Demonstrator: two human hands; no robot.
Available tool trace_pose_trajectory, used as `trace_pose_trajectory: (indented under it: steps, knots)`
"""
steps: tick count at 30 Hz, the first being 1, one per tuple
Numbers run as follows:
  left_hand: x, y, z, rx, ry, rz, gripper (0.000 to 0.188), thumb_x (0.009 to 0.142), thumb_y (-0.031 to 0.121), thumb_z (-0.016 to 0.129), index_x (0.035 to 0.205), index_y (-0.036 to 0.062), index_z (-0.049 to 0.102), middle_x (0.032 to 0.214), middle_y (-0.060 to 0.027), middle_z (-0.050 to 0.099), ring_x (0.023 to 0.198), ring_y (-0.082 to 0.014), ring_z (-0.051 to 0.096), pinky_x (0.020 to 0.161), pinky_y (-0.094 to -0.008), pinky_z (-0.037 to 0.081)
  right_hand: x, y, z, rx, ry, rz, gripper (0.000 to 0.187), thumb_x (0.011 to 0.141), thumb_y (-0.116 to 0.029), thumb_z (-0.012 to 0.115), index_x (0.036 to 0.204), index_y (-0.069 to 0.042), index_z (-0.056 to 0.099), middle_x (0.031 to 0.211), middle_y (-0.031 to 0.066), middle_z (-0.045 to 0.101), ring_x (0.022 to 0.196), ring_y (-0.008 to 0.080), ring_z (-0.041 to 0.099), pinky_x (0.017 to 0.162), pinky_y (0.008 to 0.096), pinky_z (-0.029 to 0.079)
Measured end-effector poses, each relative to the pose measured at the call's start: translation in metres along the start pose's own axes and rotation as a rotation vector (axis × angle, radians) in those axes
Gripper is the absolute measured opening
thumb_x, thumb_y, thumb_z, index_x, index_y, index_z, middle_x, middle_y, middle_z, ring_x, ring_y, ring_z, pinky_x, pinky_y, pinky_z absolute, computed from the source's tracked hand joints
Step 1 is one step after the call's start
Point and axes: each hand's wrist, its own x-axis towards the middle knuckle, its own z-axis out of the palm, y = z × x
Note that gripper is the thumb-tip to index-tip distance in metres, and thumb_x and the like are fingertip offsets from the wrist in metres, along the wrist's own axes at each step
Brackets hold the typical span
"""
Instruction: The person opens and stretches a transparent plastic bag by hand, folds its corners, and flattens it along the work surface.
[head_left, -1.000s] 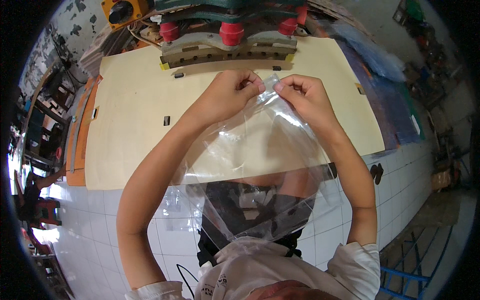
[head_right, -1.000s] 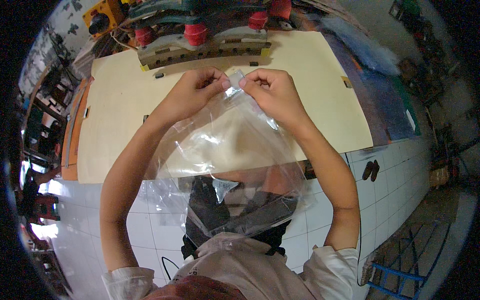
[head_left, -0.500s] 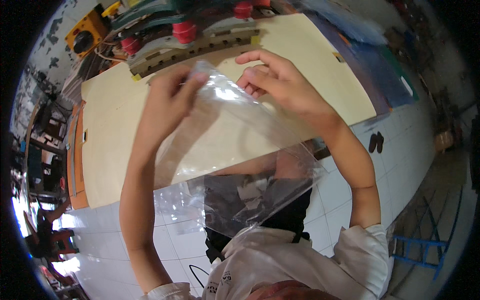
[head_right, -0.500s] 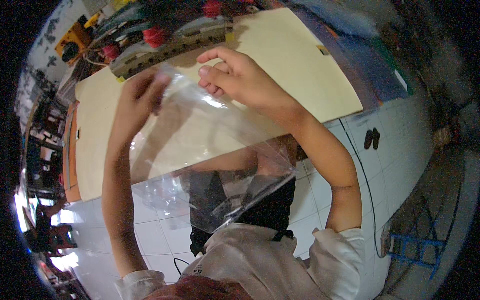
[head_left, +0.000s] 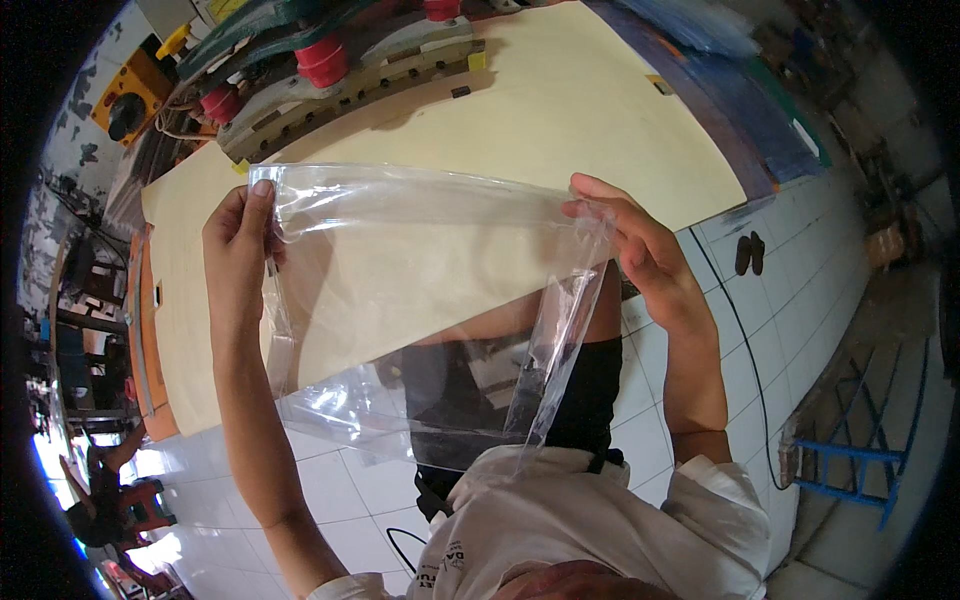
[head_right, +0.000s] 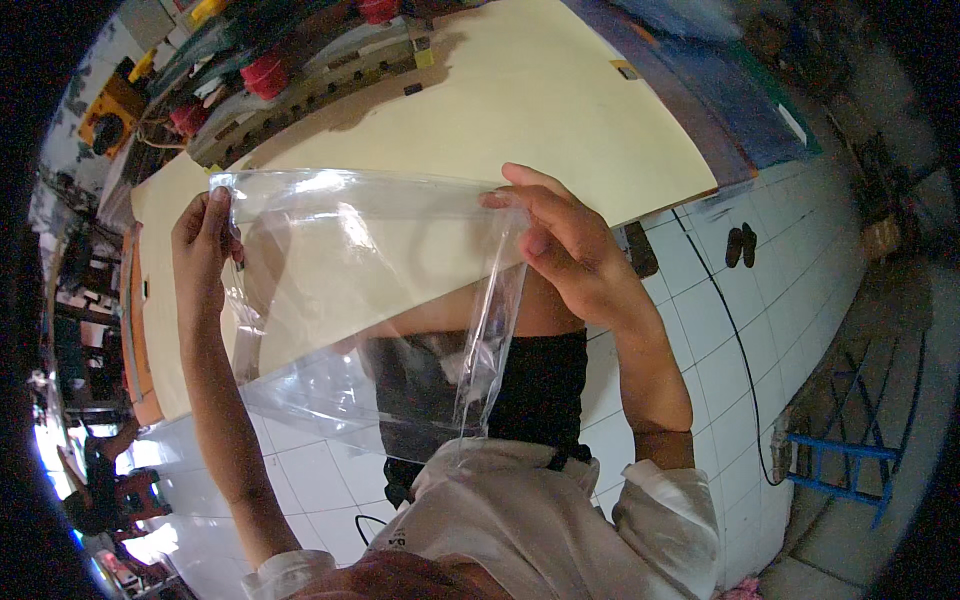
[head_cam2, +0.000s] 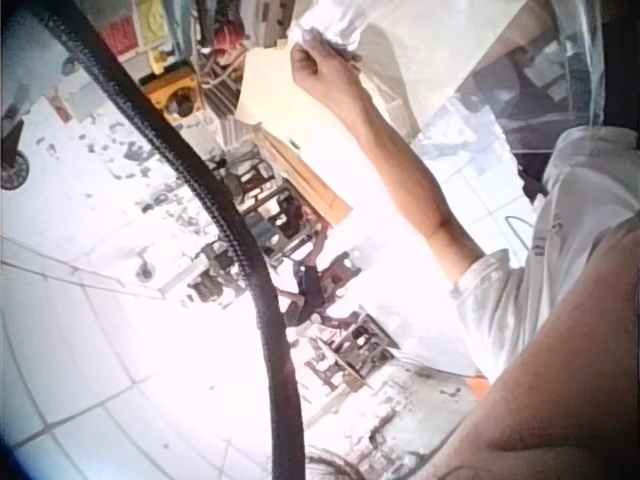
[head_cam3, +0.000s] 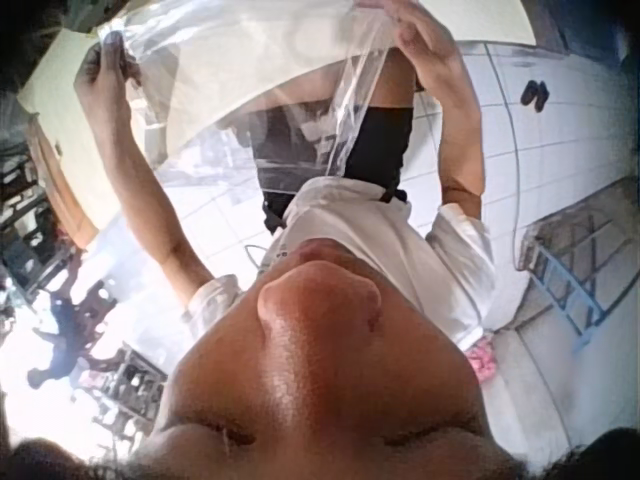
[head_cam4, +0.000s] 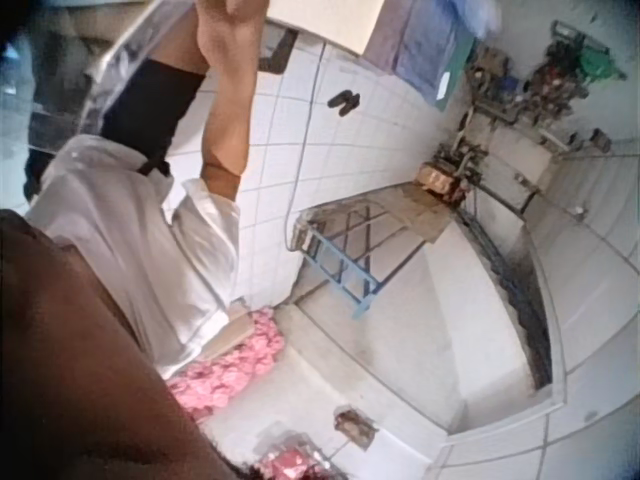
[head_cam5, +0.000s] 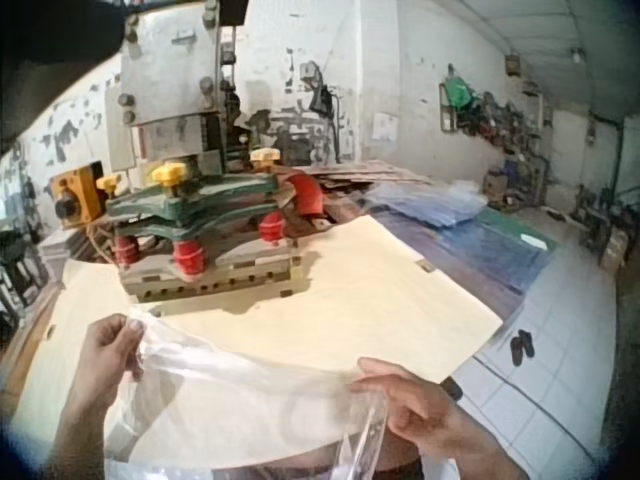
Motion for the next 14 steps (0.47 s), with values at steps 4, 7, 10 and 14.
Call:
trace_pose_trajectory:
  steps: [4, 7, 10, 14]
  knots:
    - [0.002, 0.005, 0.002, -0.034, 0.045, 0.005, 0.03, 0.096, 0.028, 0.056, 0.077, 0.0047, 0.058, 0.058, 0.0018, 0.049, 0.047, -0.0053, 0.043, 0.043, -0.0216, 0.036, 0.01, -0.004, 0.001, 0.074, 0.098, 0.132, 0.055, 0.095, -0.048, 0.049, 0.118, 0.001, 0.059, 0.126, 0.0193, 0.056, 0.121, 0.0249, 0.05, 0.097, 0.0359, 0.042]
    - [0.011, 0.002, 0.002, -0.042, 0.057, -0.004, 0.031, 0.096, 0.029, 0.057, 0.076, 0.0052, 0.057, 0.057, 0.0018, 0.049, 0.047, -0.0055, 0.043, 0.043, -0.0218, 0.035, 0.024, -0.003, 0.003, 0.198, 0.164, 0.255, 0.058, 0.095, -0.046, 0.05, 0.118, 0.007, 0.055, 0.122, 0.023, 0.057, 0.117, 0.0293, 0.055, 0.096, 0.0398, 0.045]
    - [0.019, -0.004, -0.002, -0.087, 0.064, -0.036, 0.032, 0.095, 0.029, 0.059, 0.074, 0.0059, 0.056, 0.057, 0.0016, 0.049, 0.046, -0.0058, 0.043, 0.043, -0.0224, 0.035, 0.035, 0.001, 0.0, 0.391, 0.131, 0.324, 0.061, 0.095, -0.044, 0.052, 0.119, 0.012, 0.052, 0.123, 0.0262, 0.056, 0.113, 0.0337, 0.059, 0.095, 0.0437, 0.048]
    - [0.022, -0.014, -0.007, -0.081, 0.062, -0.093, 0.031, 0.094, 0.029, 0.059, 0.074, 0.0065, 0.055, 0.057, 0.0007, 0.051, 0.044, -0.0072, 0.045, 0.042, -0.0233, 0.036, 0.036, 0.021, -0.001, 0.496, 0.044, 0.335, 0.061, 0.094, -0.04, 0.056, 0.126, 0.01, 0.048, 0.125, 0.0267, 0.055, 0.114, 0.0355, 0.058, 0.094, 0.0444, 0.049]
